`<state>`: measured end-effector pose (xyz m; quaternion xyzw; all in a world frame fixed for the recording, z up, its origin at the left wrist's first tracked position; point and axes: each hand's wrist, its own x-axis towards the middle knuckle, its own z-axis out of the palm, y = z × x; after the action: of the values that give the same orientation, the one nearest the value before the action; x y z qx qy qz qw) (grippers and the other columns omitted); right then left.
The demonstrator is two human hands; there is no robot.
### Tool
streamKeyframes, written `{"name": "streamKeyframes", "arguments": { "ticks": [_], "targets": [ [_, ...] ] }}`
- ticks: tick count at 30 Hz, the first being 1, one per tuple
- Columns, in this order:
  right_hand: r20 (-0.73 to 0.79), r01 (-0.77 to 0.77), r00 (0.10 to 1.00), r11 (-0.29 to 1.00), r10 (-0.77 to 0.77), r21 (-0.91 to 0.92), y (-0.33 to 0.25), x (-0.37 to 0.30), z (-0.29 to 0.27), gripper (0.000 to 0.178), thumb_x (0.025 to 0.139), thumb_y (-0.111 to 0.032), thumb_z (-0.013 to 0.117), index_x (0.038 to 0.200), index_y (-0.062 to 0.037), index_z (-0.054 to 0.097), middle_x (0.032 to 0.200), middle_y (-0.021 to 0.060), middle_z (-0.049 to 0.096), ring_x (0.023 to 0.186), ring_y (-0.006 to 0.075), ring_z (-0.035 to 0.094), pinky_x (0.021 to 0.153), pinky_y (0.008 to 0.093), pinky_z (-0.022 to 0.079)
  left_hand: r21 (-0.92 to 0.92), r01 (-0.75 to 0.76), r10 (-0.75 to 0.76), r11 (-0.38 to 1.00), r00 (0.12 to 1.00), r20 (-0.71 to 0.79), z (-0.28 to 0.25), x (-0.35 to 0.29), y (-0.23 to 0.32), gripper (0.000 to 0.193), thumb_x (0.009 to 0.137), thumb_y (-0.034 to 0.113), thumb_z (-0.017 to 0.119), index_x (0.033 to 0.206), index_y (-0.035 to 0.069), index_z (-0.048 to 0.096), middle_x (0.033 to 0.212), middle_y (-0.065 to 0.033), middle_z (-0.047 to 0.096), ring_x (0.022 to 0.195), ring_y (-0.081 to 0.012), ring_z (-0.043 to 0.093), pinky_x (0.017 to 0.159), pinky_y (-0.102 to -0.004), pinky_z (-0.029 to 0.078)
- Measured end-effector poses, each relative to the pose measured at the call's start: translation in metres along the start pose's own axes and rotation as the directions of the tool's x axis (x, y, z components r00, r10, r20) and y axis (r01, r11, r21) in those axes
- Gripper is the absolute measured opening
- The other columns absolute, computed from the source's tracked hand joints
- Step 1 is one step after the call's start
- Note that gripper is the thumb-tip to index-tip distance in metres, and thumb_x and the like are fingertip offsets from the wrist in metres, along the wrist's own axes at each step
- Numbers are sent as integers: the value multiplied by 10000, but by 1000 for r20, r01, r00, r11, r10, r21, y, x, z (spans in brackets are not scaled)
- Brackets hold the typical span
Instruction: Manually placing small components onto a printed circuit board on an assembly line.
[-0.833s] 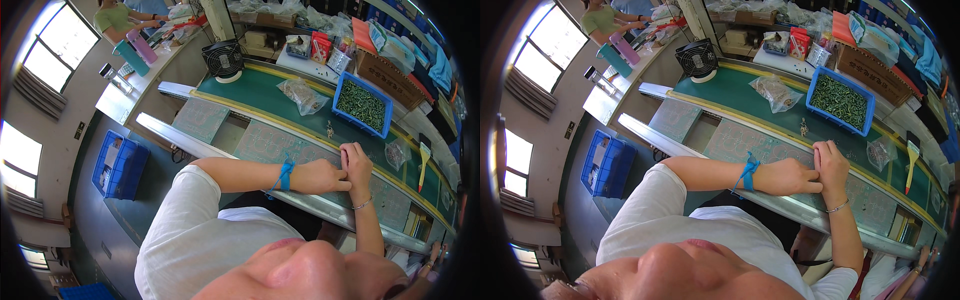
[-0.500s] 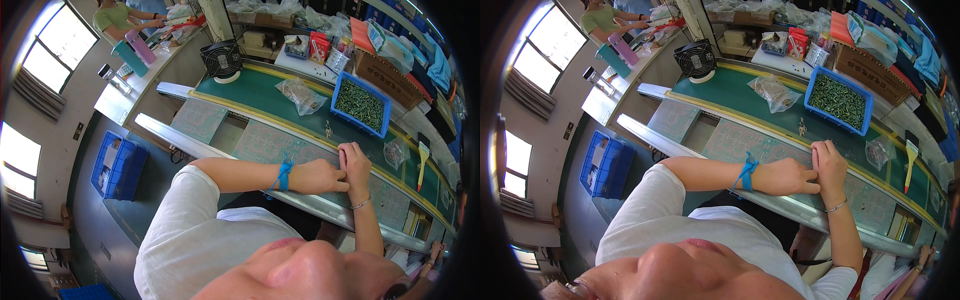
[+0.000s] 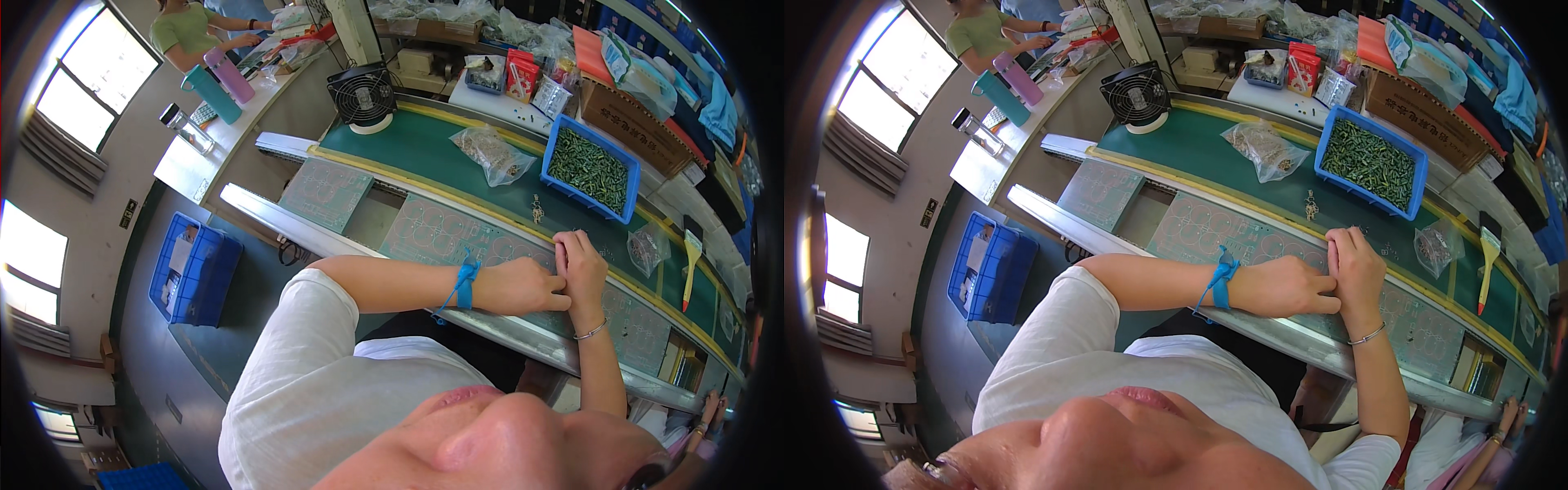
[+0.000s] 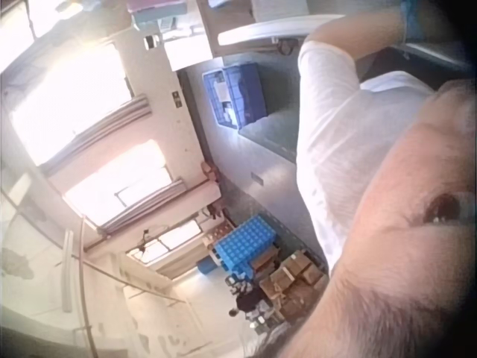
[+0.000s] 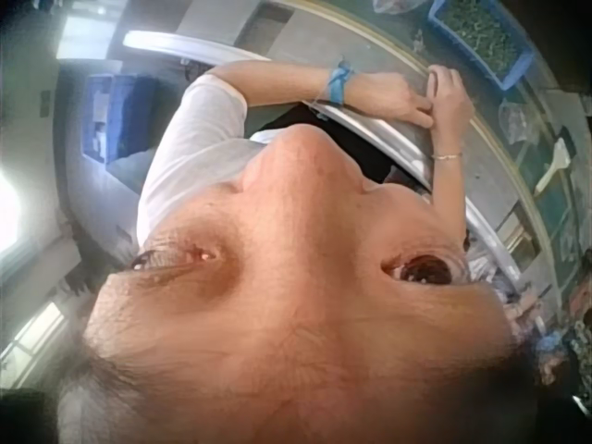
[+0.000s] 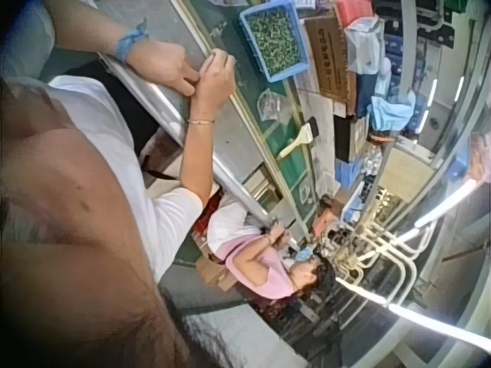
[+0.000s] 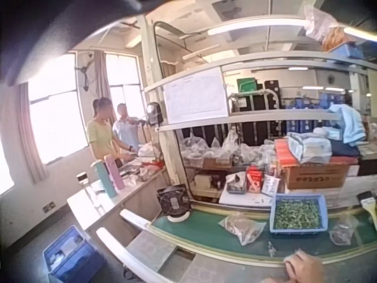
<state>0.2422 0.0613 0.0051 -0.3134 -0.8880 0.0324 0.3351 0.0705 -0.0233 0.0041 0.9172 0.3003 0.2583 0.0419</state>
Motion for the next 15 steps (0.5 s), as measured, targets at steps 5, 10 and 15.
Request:
{"name": "streamKeyframes", "arguments": {
  "ticks": [5, 10, 15],
  "targets": [
    [0, 5, 1000, 1000, -5, 4, 0, 1, 0, 100, 927, -74, 720, 1009, -122, 687, 919, 65, 657, 788, 310, 686, 656, 408, 546, -2, -1, 1, 1000, 1000, 7, -2, 0, 0, 256, 874, 114, 666, 1115, 76, 590, 965, -150, 621, 756, -368, 696, 614, -477, 580],
    [9, 4, 1000, 1000, -4, 1, -2, 0, -2, 94, 930, -76, 720, 1007, -120, 687, 920, 65, 658, 789, 308, 688, 658, 405, 547, -2, -10, 10, 1000, 1000, 7, 1, -1, 0, 257, 873, 117, 667, 1115, 69, 593, 977, -151, 623, 771, -365, 698, 623, -476, 581],
    [7, 5, 1000, 1000, -5, 18, -4, 1, -3, 89, 933, -76, 720, 1004, -118, 686, 913, 65, 653, 791, 304, 691, 661, 404, 548, 2, -17, 17, 1000, 1000, -2, 3, -1, -1, 261, 873, 118, 667, 1118, 67, 597, 972, -144, 612, 779, -356, 698, 637, -474, 584]
  ]
}}
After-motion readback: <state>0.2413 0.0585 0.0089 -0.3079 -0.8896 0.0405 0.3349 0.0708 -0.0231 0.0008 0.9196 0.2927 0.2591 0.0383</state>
